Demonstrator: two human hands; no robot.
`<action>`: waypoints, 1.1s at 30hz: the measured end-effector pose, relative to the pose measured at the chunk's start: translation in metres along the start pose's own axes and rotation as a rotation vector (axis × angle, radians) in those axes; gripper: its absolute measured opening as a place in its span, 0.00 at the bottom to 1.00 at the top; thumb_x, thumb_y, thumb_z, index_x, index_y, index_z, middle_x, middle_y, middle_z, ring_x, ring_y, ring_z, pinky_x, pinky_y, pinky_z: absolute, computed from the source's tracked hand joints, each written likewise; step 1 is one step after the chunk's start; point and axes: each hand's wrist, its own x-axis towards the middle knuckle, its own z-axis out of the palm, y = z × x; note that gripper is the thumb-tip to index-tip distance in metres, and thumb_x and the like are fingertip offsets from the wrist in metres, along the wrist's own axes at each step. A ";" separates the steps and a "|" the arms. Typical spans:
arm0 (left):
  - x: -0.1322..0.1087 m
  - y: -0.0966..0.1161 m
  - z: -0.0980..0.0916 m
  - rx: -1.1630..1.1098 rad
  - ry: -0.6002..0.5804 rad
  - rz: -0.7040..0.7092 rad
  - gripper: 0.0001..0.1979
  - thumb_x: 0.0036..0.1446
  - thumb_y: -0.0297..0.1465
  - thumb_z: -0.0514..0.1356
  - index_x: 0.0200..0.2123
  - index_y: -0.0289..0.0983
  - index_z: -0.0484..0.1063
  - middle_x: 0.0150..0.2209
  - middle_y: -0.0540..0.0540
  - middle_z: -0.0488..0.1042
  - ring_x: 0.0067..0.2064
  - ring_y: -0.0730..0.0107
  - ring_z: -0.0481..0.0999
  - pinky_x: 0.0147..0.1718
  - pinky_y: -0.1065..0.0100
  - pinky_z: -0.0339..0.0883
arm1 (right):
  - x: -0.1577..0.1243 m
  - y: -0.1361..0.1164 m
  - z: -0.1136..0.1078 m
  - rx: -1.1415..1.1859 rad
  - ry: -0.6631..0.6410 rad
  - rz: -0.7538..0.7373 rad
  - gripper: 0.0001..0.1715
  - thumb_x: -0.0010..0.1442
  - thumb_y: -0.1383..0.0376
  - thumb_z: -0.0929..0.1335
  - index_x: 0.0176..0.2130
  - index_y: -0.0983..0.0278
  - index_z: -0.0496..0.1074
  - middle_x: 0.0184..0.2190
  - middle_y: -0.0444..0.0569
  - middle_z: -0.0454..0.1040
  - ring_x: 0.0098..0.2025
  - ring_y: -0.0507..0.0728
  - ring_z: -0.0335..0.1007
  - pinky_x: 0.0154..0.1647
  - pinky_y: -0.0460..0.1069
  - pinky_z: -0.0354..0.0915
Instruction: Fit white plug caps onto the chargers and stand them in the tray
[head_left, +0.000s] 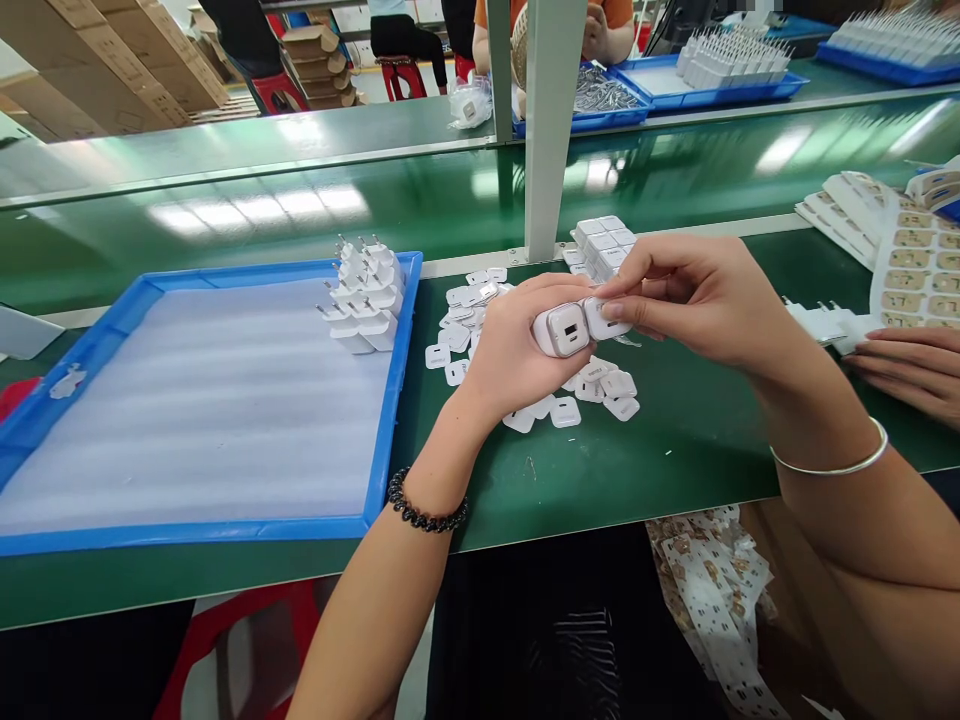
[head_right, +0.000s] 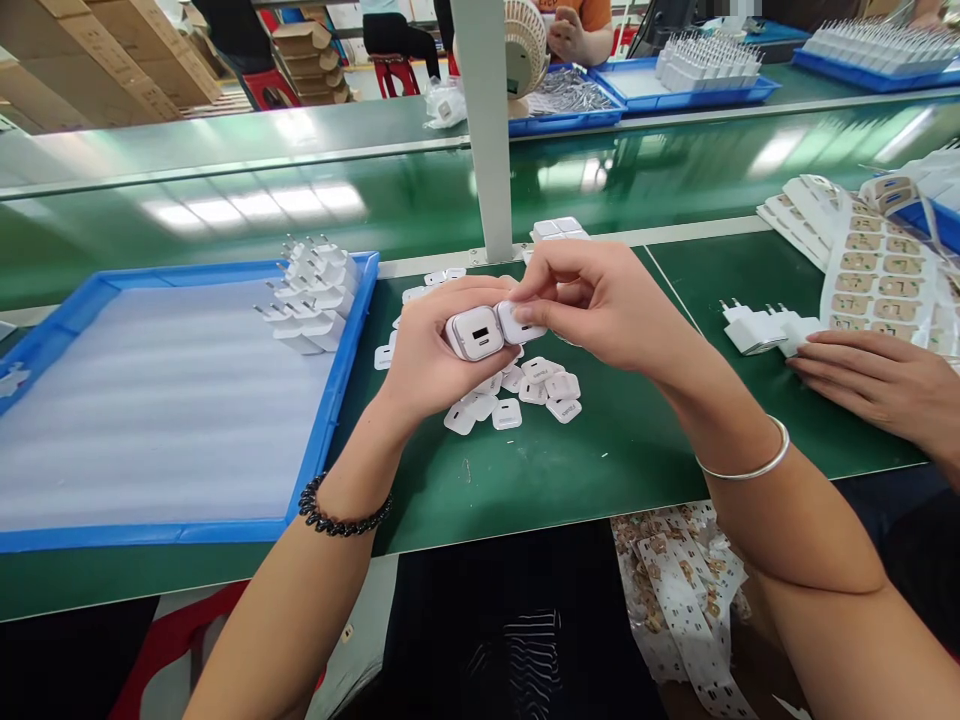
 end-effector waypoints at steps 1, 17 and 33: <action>0.000 0.000 0.000 0.001 0.001 -0.003 0.13 0.50 0.27 0.69 0.42 0.40 0.80 0.46 0.45 0.83 0.48 0.60 0.82 0.49 0.59 0.76 | 0.000 0.000 0.000 0.013 0.001 0.003 0.11 0.58 0.57 0.77 0.30 0.58 0.76 0.23 0.42 0.67 0.22 0.50 0.55 0.21 0.51 0.51; -0.001 -0.002 0.002 -0.078 0.026 -0.014 0.13 0.50 0.28 0.71 0.42 0.40 0.81 0.47 0.44 0.83 0.48 0.58 0.82 0.49 0.58 0.75 | 0.000 -0.002 0.008 -0.052 0.078 -0.121 0.07 0.59 0.67 0.74 0.29 0.60 0.75 0.24 0.43 0.69 0.25 0.51 0.58 0.24 0.51 0.54; -0.003 -0.006 0.007 -0.116 0.066 -0.060 0.14 0.50 0.30 0.73 0.43 0.40 0.81 0.49 0.44 0.83 0.49 0.58 0.82 0.50 0.57 0.75 | 0.000 -0.001 0.003 -0.079 0.018 -0.034 0.08 0.57 0.65 0.77 0.39 0.58 0.79 0.19 0.38 0.59 0.21 0.50 0.51 0.23 0.50 0.49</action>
